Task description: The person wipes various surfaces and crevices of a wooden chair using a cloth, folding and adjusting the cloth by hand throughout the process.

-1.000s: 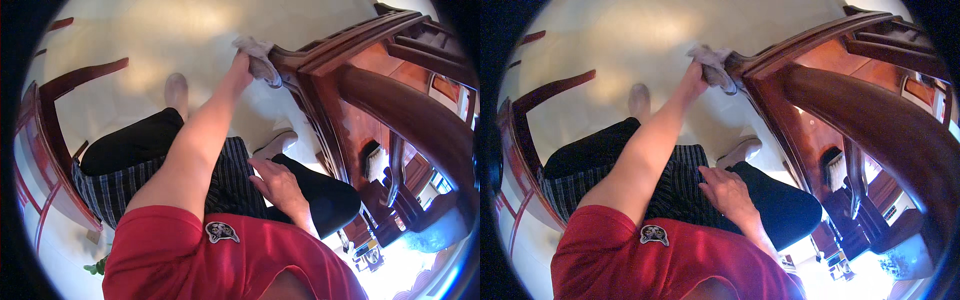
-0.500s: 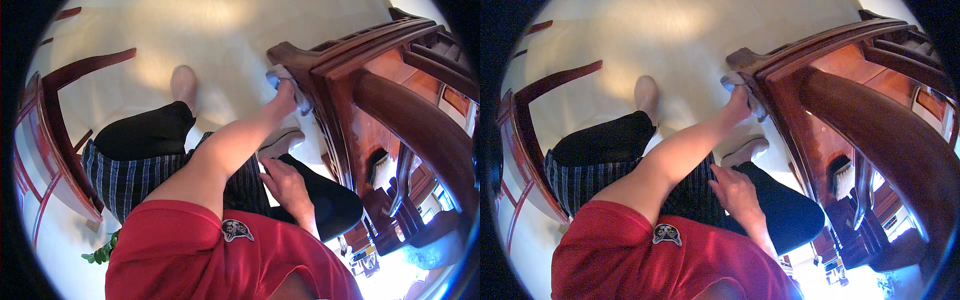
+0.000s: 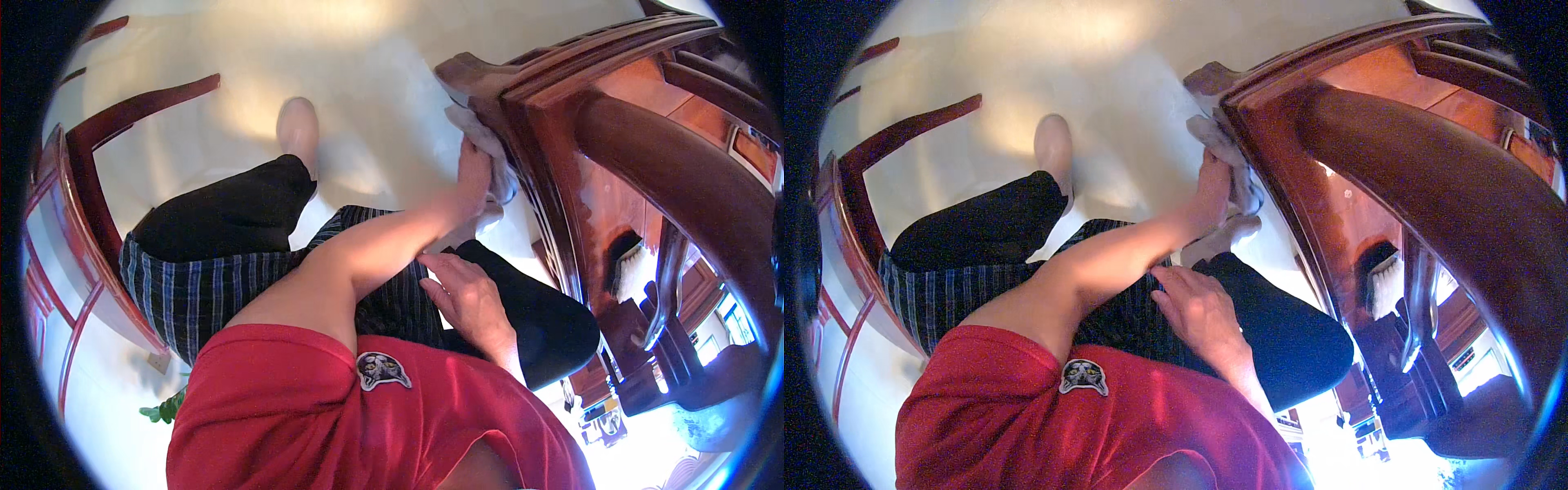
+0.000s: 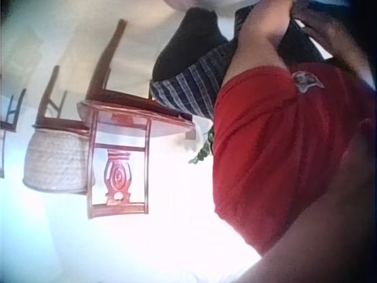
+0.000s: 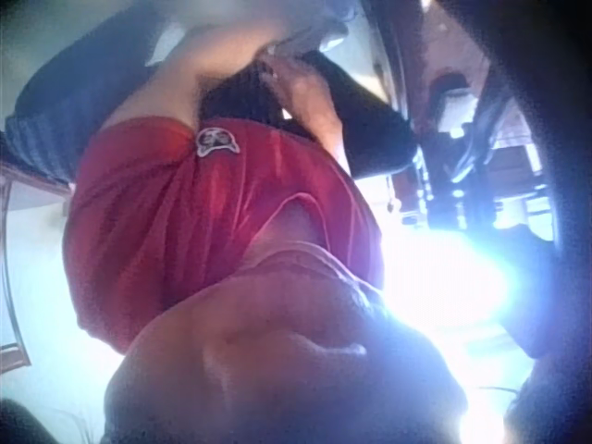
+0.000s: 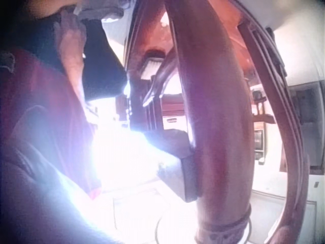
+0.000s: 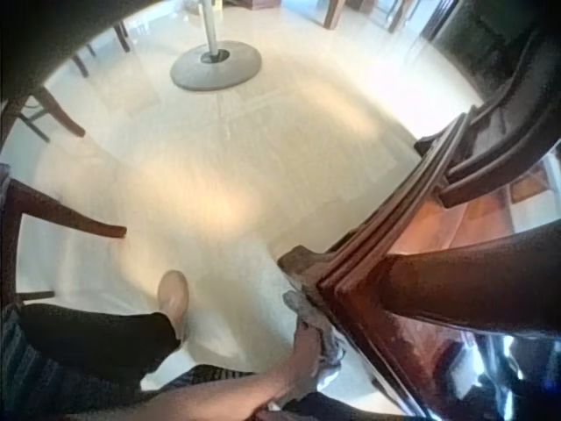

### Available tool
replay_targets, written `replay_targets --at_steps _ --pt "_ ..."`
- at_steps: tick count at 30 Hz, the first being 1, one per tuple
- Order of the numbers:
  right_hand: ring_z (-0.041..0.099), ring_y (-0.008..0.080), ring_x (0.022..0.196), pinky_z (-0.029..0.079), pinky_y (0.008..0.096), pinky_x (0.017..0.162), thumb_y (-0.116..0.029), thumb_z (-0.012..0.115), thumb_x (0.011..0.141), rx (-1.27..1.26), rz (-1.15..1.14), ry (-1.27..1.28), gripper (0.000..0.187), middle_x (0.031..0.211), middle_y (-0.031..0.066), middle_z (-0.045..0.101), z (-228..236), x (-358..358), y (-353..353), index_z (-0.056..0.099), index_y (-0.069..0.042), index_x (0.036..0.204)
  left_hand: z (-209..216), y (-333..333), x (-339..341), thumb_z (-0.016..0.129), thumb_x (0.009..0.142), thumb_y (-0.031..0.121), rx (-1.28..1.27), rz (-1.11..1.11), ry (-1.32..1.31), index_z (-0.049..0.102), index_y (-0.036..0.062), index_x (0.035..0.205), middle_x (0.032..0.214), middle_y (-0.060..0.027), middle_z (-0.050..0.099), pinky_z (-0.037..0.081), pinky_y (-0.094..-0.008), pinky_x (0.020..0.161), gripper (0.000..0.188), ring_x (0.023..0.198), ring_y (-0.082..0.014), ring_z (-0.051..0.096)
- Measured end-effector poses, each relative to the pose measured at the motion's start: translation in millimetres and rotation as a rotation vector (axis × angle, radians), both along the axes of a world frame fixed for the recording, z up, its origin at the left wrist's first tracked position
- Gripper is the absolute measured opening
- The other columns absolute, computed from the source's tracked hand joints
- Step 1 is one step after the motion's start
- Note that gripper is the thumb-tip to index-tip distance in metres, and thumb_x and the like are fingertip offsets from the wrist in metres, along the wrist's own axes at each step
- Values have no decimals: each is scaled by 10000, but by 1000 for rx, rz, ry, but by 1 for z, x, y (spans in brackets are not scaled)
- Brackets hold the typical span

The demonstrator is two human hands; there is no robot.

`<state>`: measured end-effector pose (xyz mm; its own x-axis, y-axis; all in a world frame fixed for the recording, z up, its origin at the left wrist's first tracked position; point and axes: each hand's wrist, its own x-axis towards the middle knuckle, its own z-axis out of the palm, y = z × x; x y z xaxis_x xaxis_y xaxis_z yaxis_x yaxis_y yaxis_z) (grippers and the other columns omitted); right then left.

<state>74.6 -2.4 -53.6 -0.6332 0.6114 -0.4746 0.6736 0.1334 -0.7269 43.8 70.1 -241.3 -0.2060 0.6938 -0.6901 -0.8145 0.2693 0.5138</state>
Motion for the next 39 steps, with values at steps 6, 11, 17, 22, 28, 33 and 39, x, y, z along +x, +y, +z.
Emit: replay_targets --at_steps 6,11,17,22,28,33,39 --pt "605 318 873 485 395 759 -122 627 790 8 -25 19 285 969 155 614 -3 -8 2 582 -35 1058 -24 1 25 425 852 92 -4 151 88 456 10 1136 1005 -124 578 463 -349 786 297 903 -233 555" --pt "610 318 875 490 396 768 -112 632 784 31 13 28 294 958 154 622 -8 -16 -2 584 -36 1064 -125 -2 -24 386 831 60 -63 -131 227 525 -16 989 855 -135 597 461 -396 686 223 760 -274 550" --pt "608 317 907 497 394 790 -115 626 796 -22 -27 -1 282 978 153 623 -10 -2 1 594 -47 1068 -93 31 -65 376 847 43 -205 -428 86 552 11 968 857 -107 598 459 -371 662 216 759 -207 552" --pt "604 319 909 492 398 795 -121 613 811 -59 -29 -16 281 992 147 621 -11 -4 2 590 -59 1084 -150 18 -61 376 831 3 22 -342 -73 535 41 1029 850 -95 600 479 -375 694 258 743 -212 559" --pt "603 315 904 491 398 782 -124 609 815 -1 -15 22 265 983 135 620 -7 -4 0 597 -68 1074 -101 14 -39 397 879 54 -28 -225 -161 506 36 996 756 -119 581 500 -390 527 161 601 -228 575" --pt "602 310 892 487 398 775 -128 606 817 17 -7 29 256 965 126 615 -3 -8 -1 601 -68 1066 -21 -4 -28 421 884 105 -3 -79 -201 433 61 1117 820 -108 585 506 -367 557 237 630 -219 583" --pt "603 309 879 487 391 774 -133 614 807 53 25 6 275 965 122 611 0 -13 -4 591 -58 1070 24 -8 -42 497 863 126 -53 -97 -175 563 66 1007 802 -70 600 493 -335 587 169 672 -193 584"
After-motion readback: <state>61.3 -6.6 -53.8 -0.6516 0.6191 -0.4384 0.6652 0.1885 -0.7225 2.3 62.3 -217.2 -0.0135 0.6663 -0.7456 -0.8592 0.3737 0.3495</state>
